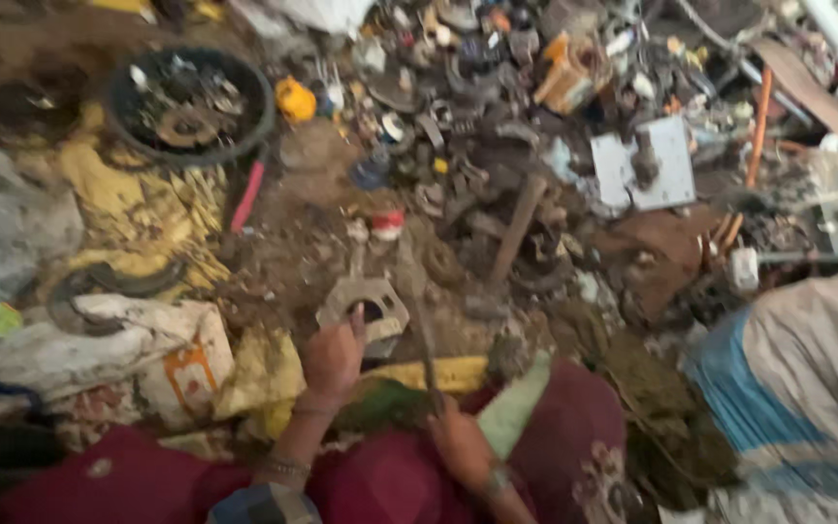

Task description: The person sits on the floor and repeatedly strikes a metal part with a hammer while holding it in place with the other hand. The person adjusts the part's position several times and continues hammering throughout the clip.

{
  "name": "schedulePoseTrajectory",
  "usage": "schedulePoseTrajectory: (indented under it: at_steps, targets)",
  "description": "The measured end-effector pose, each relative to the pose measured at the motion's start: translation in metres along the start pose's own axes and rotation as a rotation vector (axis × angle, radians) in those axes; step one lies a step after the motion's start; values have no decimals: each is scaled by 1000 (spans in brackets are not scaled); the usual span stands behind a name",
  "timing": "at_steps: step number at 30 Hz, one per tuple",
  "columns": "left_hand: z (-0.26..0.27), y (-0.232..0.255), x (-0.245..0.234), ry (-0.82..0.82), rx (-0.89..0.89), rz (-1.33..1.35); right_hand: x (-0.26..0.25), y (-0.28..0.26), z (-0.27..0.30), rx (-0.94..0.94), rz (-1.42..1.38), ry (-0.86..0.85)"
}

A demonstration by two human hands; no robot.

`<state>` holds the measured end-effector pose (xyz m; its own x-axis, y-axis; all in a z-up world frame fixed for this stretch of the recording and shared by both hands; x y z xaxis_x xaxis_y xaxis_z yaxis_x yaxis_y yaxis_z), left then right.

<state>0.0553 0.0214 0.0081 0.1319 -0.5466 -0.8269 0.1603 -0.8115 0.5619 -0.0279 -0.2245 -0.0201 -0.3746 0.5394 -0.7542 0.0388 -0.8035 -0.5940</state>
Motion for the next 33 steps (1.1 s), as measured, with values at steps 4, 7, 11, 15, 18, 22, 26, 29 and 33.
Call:
schedulePoseTrajectory:
  at_steps: [4, 7, 11, 15, 18, 22, 26, 29, 33]
  targets:
    - [13, 11, -2, 126, 130, 19, -50, -20, 34, 173, -68, 217]
    - [6, 16, -4, 63, 111, 152, -98, -53, 53, 18, -316, 434]
    - [5, 11, 2, 7, 23, 381, -93, -57, 53, -103, -296, 593]
    - [7, 15, 1, 243, 195, 445, -14, -28, 14, 142, 306, 101]
    - [-6, -6, 14, -42, -160, 298, -14, -27, 7, 139, 25, 48]
    - [2, 0, 28, -73, -136, 471, -64, -53, 37, 22, -82, 306]
    - [3, 11, 17, 112, -62, 581, -87, -73, 56, -94, -196, 511]
    - [6, 15, 12, 113, -51, 516, -58, -63, 39, -40, -57, 430]
    - [10, 22, -1, 135, -77, 393, -15, -52, 17, 28, 133, 92]
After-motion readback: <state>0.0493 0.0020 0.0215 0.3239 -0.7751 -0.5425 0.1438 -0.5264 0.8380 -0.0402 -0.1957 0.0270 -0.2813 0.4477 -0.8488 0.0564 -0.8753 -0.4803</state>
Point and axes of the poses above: each hand's wrist, its own z-axis away from the middle knuckle, its own x-axis out of the palm, y = z × x, the point moved 5 cm from there along -z, towards the middle knuckle, and after that the axes turned 2 degrees about -z, right-handed, at the moved point
